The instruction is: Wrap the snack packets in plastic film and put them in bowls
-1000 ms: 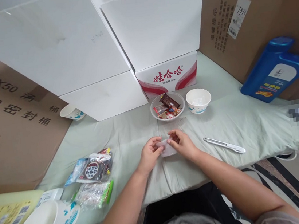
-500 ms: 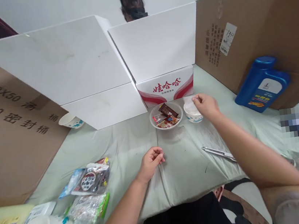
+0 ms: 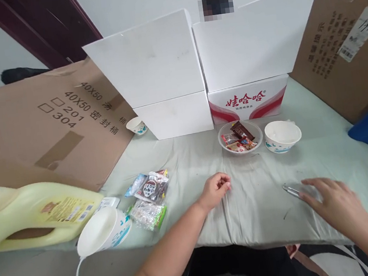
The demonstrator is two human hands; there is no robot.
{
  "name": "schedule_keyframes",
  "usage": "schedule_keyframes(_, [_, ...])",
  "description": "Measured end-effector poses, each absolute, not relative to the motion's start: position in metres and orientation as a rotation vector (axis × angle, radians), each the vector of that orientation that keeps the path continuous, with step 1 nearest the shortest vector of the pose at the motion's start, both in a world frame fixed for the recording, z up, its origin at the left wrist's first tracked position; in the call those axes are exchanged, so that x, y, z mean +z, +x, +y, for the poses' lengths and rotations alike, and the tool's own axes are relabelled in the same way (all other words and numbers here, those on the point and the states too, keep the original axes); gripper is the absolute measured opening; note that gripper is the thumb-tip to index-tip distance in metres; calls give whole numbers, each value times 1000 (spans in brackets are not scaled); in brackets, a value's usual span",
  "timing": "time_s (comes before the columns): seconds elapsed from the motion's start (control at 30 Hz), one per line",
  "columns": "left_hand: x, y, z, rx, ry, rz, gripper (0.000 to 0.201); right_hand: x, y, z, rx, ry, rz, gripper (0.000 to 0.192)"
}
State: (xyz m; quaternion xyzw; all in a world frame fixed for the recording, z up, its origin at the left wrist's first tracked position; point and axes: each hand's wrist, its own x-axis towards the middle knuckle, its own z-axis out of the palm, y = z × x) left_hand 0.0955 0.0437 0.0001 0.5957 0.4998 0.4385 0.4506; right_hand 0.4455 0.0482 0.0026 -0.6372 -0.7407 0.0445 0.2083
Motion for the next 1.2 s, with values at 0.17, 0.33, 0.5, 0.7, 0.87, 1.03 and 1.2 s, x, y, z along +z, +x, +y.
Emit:
schedule_keyframes(0.17, [50,41,22,1174,1989,1944,20,-29,465,4,-42,-1691,-2045,28])
schedule_keyframes(0.33, [83,-43,5,315,1548,2934,46,-26,456,2,-14,-1582,-2085,23])
schedule_keyframes(0.5, [84,-63,8,47,1586,2856,36,-20,426,9,51,-1611,-2130,31])
schedule_keyframes(0.7, [67,18,29,982,2116,2391,11,-9,385,11,133,-1546,-2067,31])
schedule_keyframes(0.87, [29,107,22,933,2589,1609,14,-8,369,13,171,-1545,-2077,32])
schedule_keyframes(1.03, [9,109,6,1034,2561,1082,11,4,366,18,180,-1557,-2055,32])
schedule_keyframes(1.2, [7,77,23,1542,1962,1558,18,30,332,18,258,-1373,-2036,33])
